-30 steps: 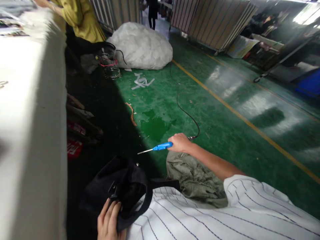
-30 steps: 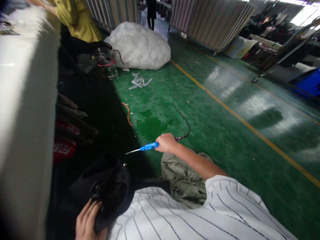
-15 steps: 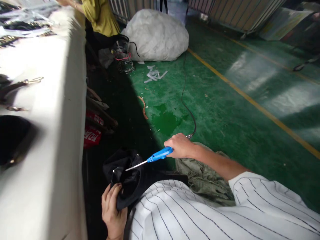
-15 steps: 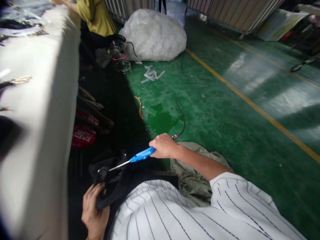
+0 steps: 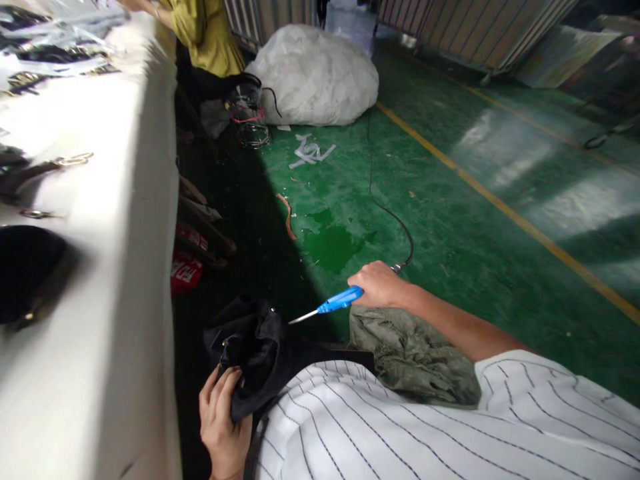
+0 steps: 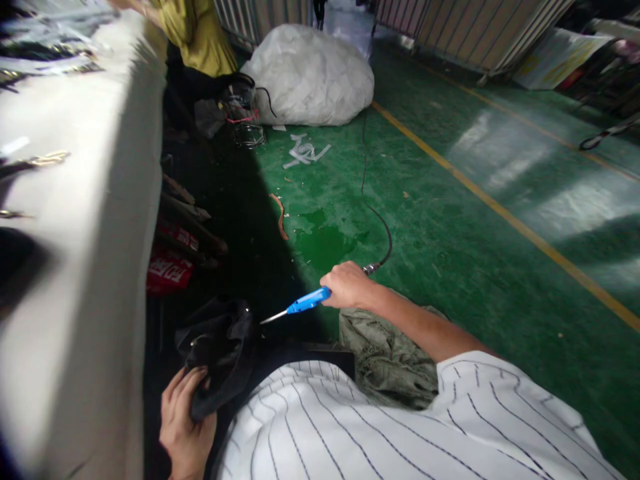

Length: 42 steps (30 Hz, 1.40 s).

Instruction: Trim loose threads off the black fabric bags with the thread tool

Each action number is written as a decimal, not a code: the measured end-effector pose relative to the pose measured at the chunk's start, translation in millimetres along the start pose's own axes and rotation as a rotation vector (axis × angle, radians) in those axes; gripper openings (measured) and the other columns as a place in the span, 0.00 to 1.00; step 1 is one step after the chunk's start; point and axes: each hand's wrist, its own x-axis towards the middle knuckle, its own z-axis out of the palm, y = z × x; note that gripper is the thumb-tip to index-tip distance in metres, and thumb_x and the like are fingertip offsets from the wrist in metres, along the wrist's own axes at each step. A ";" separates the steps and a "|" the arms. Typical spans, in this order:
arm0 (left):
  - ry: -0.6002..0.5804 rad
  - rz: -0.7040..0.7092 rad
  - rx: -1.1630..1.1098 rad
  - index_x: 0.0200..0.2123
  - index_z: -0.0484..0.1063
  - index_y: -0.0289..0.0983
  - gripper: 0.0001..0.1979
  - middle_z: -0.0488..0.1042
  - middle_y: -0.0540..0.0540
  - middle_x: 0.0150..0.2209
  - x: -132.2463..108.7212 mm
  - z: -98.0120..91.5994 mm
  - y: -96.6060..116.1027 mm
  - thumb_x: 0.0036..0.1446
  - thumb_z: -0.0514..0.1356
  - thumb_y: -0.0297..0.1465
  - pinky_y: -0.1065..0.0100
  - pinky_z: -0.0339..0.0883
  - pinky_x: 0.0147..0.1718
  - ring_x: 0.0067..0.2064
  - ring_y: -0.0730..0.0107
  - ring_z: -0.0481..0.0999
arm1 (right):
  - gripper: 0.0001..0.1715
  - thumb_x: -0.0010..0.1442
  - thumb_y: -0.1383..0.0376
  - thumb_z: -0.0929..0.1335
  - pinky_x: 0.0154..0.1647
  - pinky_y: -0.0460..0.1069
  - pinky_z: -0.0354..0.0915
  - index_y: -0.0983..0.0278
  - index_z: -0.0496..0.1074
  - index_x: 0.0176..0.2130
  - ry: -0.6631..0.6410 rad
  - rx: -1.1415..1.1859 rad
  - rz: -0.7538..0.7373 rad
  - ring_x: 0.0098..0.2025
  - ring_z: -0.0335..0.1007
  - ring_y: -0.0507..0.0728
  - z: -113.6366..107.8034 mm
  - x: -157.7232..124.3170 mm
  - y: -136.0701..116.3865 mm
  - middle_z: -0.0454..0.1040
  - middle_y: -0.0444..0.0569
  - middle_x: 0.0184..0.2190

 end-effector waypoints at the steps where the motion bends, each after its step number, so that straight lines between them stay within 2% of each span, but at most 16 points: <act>1: -0.004 0.009 0.001 0.56 0.67 0.41 0.24 0.74 0.39 0.46 0.0 -0.3 0.4 0.57 0.59 0.19 0.45 0.67 0.53 0.58 0.48 0.68 | 0.17 0.56 0.52 0.68 0.32 0.50 0.60 0.61 0.79 0.31 -0.004 -0.010 -0.002 0.33 0.77 0.63 -1.6 -2.1 1.8 0.80 0.54 0.28; 8: -0.020 0.023 -0.006 0.56 0.67 0.39 0.24 0.74 0.38 0.46 -0.1 1.7 0.1 0.56 0.59 0.19 0.46 0.67 0.53 0.58 0.48 0.68 | 0.14 0.56 0.53 0.69 0.30 0.49 0.56 0.59 0.79 0.31 0.027 0.024 0.039 0.33 0.76 0.61 -10.2 -9.7 6.6 0.79 0.50 0.28; 12: 0.009 -0.005 -0.014 0.52 0.69 0.39 0.19 0.75 0.40 0.45 3.2 1.9 -0.8 0.57 0.59 0.21 0.48 0.66 0.55 0.57 0.51 0.69 | 0.14 0.55 0.53 0.69 0.29 0.48 0.53 0.59 0.77 0.29 0.056 0.087 -0.001 0.32 0.75 0.59 -10.6 -11.5 5.1 0.78 0.47 0.26; 14: 0.043 -0.080 -0.055 0.49 0.71 0.38 0.15 0.74 0.40 0.45 8.1 0.6 2.9 0.58 0.58 0.24 0.50 0.65 0.55 0.55 0.53 0.70 | 0.14 0.54 0.52 0.69 0.29 0.48 0.52 0.59 0.77 0.29 0.088 0.131 -0.013 0.31 0.74 0.58 -9.0 -7.6 9.8 0.78 0.47 0.26; 16: 0.130 -0.290 -0.113 0.48 0.73 0.37 0.13 0.74 0.41 0.45 17.6 -1.4 10.2 0.58 0.58 0.29 0.51 0.65 0.55 0.52 0.55 0.73 | 0.14 0.55 0.53 0.68 0.30 0.48 0.52 0.60 0.77 0.29 0.171 0.145 0.131 0.31 0.73 0.57 -5.1 -0.6 17.2 0.78 0.47 0.26; 18: 0.273 -0.600 -0.116 0.46 0.75 0.36 0.15 0.75 0.44 0.41 32.9 -3.7 20.0 0.56 0.61 0.35 0.55 0.69 0.51 0.44 0.60 0.75 | 0.14 0.56 0.54 0.68 0.30 0.47 0.52 0.60 0.76 0.29 0.242 0.178 0.259 0.31 0.73 0.56 2.4 6.6 21.4 0.78 0.47 0.27; 20: 0.356 -0.931 -0.140 0.45 0.77 0.37 0.20 0.72 0.49 0.30 52.7 -5.9 30.2 0.52 0.64 0.43 0.63 0.73 0.34 0.31 0.66 0.73 | 0.13 0.56 0.54 0.68 0.30 0.47 0.52 0.60 0.76 0.28 0.269 0.262 0.244 0.31 0.72 0.55 13.4 10.6 16.8 0.78 0.45 0.26; 22: 0.359 -1.204 -0.271 0.45 0.77 0.39 0.24 0.63 0.54 0.20 73.6 -7.0 38.5 0.48 0.65 0.47 0.69 0.61 0.15 0.18 0.72 0.62 | 0.13 0.55 0.55 0.68 0.30 0.47 0.52 0.59 0.75 0.27 0.274 0.362 0.191 0.29 0.71 0.53 26.4 9.9 2.8 0.77 0.44 0.25; 23: 0.349 -1.307 -0.362 0.45 0.76 0.39 0.25 0.59 0.56 0.18 83.2 -6.8 41.2 0.47 0.66 0.47 0.71 0.53 0.10 0.15 0.74 0.57 | 0.12 0.55 0.55 0.68 0.29 0.46 0.52 0.60 0.75 0.27 0.272 0.401 0.188 0.29 0.71 0.53 32.8 7.8 -6.1 0.76 0.43 0.24; 24: 0.362 -1.387 -0.434 0.44 0.75 0.39 0.24 0.56 0.57 0.17 91.8 -6.1 42.9 0.46 0.67 0.46 0.72 0.49 0.09 0.14 0.76 0.54 | 0.12 0.55 0.56 0.68 0.29 0.46 0.52 0.60 0.74 0.26 0.270 0.433 0.196 0.28 0.70 0.53 38.6 4.6 -15.0 0.76 0.43 0.23; 26: 0.453 -1.483 -0.512 0.41 0.74 0.37 0.22 0.60 0.57 0.19 105.4 -3.6 43.1 0.43 0.69 0.40 0.73 0.52 0.09 0.15 0.77 0.57 | 0.11 0.54 0.56 0.69 0.29 0.46 0.51 0.60 0.74 0.26 0.249 0.480 0.192 0.27 0.70 0.53 47.3 -3.9 -28.7 0.75 0.42 0.23; 29: 0.602 -1.503 -0.596 0.36 0.71 0.35 0.19 0.69 0.51 0.29 118.0 -1.2 38.7 0.41 0.71 0.32 0.74 0.63 0.14 0.22 0.76 0.66 | 0.11 0.52 0.55 0.71 0.28 0.47 0.50 0.60 0.75 0.26 0.202 0.488 0.114 0.27 0.70 0.53 51.9 -16.4 -30.2 0.75 0.42 0.22; 31: 0.651 -1.470 -0.608 0.34 0.70 0.35 0.17 0.70 0.50 0.32 122.7 -2.6 35.4 0.40 0.70 0.28 0.75 0.65 0.16 0.24 0.77 0.67 | 0.11 0.53 0.55 0.70 0.28 0.47 0.50 0.59 0.76 0.27 0.213 0.467 0.153 0.28 0.70 0.54 50.3 -20.5 -19.8 0.75 0.43 0.22; 34: 0.623 -1.486 -0.504 0.31 0.67 0.36 0.15 0.66 0.52 0.27 126.9 -8.0 33.0 0.39 0.68 0.27 0.76 0.59 0.12 0.20 0.78 0.62 | 0.11 0.55 0.56 0.69 0.29 0.47 0.49 0.60 0.76 0.28 0.246 0.378 0.275 0.29 0.72 0.55 45.0 -19.9 -2.2 0.77 0.45 0.25; 38: 0.610 -1.546 -0.460 0.30 0.64 0.38 0.16 0.65 0.53 0.25 130.1 -13.9 35.8 0.38 0.67 0.28 0.75 0.55 0.11 0.20 0.76 0.62 | 0.12 0.53 0.55 0.70 0.28 0.47 0.48 0.60 0.75 0.26 0.126 0.303 0.059 0.29 0.73 0.56 39.5 -12.6 4.8 0.77 0.45 0.24; 42: 0.626 -1.527 -0.501 0.30 0.66 0.36 0.15 0.65 0.53 0.26 130.0 -14.5 37.0 0.37 0.68 0.27 0.77 0.54 0.11 0.20 0.78 0.62 | 0.14 0.57 0.55 0.67 0.29 0.48 0.50 0.60 0.75 0.29 0.171 0.243 0.182 0.32 0.74 0.56 38.6 -5.2 2.3 0.78 0.47 0.27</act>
